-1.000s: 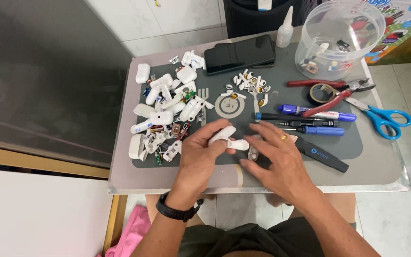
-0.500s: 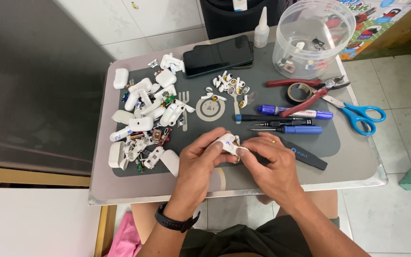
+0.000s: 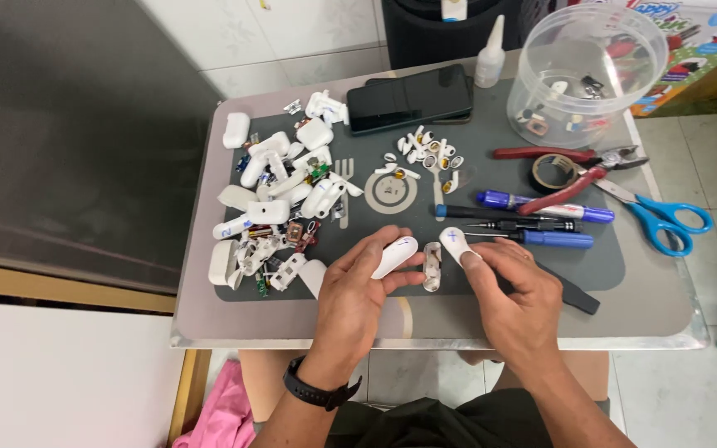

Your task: Assembling small white plastic electronic components on a repair bench

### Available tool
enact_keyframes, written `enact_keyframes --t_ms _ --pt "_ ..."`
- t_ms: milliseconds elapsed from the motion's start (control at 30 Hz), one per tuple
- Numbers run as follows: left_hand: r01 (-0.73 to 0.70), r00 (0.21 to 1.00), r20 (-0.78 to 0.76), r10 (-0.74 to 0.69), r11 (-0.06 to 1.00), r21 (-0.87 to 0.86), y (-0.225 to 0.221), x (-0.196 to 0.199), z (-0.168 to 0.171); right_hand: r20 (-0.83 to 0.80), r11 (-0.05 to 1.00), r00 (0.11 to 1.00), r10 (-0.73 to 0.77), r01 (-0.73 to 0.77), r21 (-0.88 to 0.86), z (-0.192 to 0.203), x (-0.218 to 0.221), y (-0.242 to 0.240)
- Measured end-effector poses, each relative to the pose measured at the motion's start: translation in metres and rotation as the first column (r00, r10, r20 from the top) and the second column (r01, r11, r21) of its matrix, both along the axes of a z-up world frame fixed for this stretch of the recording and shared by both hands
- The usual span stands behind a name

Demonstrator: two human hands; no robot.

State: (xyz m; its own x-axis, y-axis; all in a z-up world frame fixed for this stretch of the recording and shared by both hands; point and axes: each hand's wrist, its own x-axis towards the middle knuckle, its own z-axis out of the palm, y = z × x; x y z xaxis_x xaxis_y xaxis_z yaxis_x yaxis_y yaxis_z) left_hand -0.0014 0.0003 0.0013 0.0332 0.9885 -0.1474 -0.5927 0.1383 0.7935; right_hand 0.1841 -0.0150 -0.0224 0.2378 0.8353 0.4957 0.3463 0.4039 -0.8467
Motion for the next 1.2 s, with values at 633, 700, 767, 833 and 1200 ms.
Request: enact_keyframes --t_ms 633,700,767,833,1200 --pt "0.073 0.349 -0.765 0.541 0.798 0.598 -0.011 0.004 -0.019 0.702 0.984 0.695 -0.152 0.039 0.175 0.008 -0.022 -0.001" --pt "0.086 0.324 -0.763 0.559 0.786 0.612 -0.011 0.004 -0.023 0.72 0.991 0.685 -0.115 0.026 0.133 0.003 -0.019 0.0" --pt "0.114 0.356 -0.79 0.499 0.816 0.567 -0.008 0.001 -0.025 0.581 0.998 0.812 -0.048 0.017 0.059 -0.003 -0.016 0.0" --pt "0.106 0.383 -0.789 0.48 0.826 0.554 -0.007 0.0 -0.024 0.426 0.999 0.904 -0.025 0.04 -0.027 0.004 -0.013 -0.004" --pt "0.405 0.186 -0.853 0.487 0.753 0.518 -0.004 0.004 -0.017 0.066 0.996 0.996 0.055 -0.05 -0.077 0.009 -0.004 -0.008"
